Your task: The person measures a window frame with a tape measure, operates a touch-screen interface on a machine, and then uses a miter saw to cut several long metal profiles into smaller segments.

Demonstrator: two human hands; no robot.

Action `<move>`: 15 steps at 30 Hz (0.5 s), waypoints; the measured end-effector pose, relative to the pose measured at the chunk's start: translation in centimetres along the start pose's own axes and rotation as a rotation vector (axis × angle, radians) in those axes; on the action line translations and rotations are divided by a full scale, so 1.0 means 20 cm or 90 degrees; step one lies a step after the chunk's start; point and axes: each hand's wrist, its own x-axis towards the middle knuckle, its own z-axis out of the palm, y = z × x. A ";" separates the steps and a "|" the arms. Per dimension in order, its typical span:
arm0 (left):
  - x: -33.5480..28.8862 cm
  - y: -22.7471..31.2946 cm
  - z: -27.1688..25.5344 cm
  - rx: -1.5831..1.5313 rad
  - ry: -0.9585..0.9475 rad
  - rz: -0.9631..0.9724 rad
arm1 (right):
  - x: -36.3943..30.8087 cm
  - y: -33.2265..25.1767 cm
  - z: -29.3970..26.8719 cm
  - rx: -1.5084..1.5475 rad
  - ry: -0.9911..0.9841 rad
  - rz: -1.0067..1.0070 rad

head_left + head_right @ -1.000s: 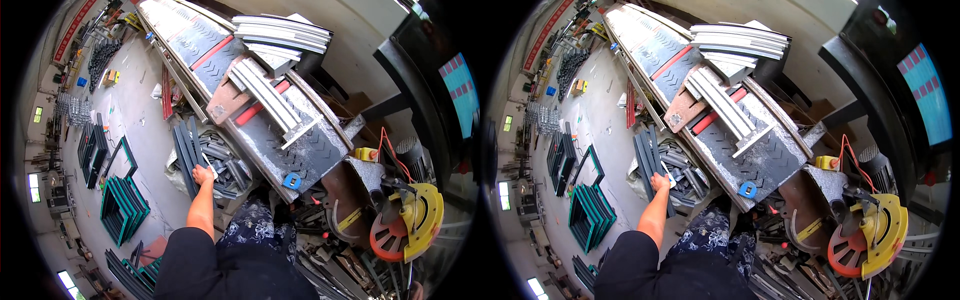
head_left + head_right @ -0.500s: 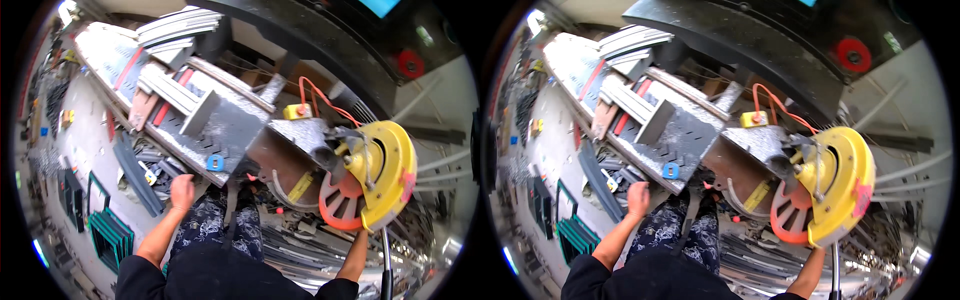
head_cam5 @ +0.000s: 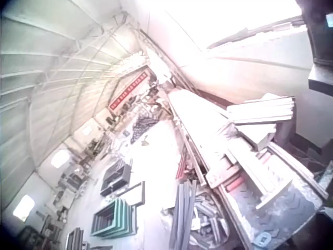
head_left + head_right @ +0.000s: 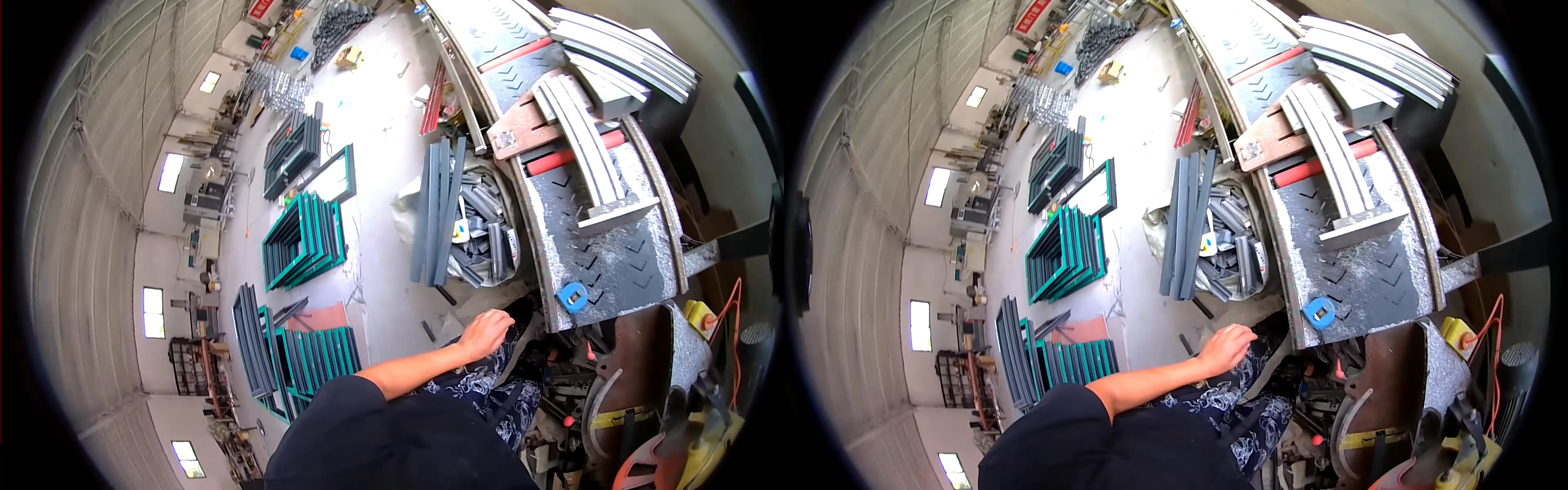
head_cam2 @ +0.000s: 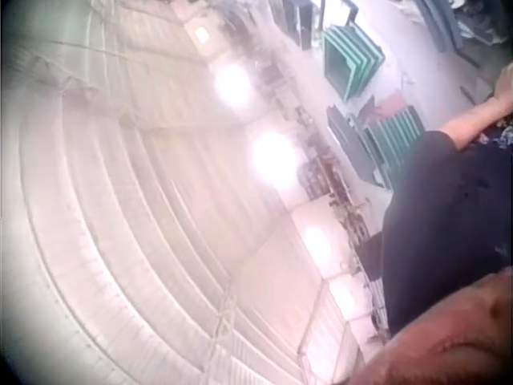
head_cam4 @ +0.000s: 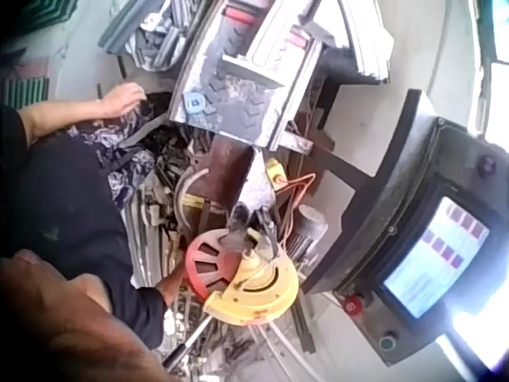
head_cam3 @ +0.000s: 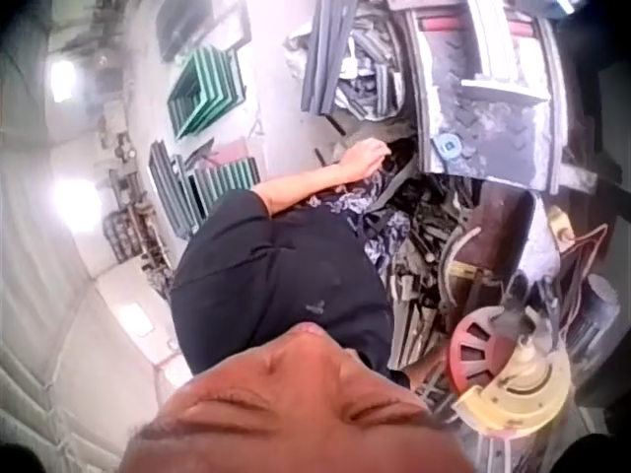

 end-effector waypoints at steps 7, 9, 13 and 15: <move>0.09 -0.02 0.05 -0.065 -0.002 -0.017 | -0.21 -0.07 -0.09 -0.115 -0.037 -0.065; 0.11 -0.01 0.02 -0.087 -0.011 -0.022 | -0.22 -0.20 -0.11 -0.098 -0.034 -0.090; 0.20 -0.04 -0.04 -0.125 0.011 0.007 | -0.20 -0.56 -0.23 0.028 0.027 -0.091; 0.22 -0.07 -0.10 -0.129 0.030 0.017 | -0.18 -0.74 -0.30 0.120 0.054 -0.089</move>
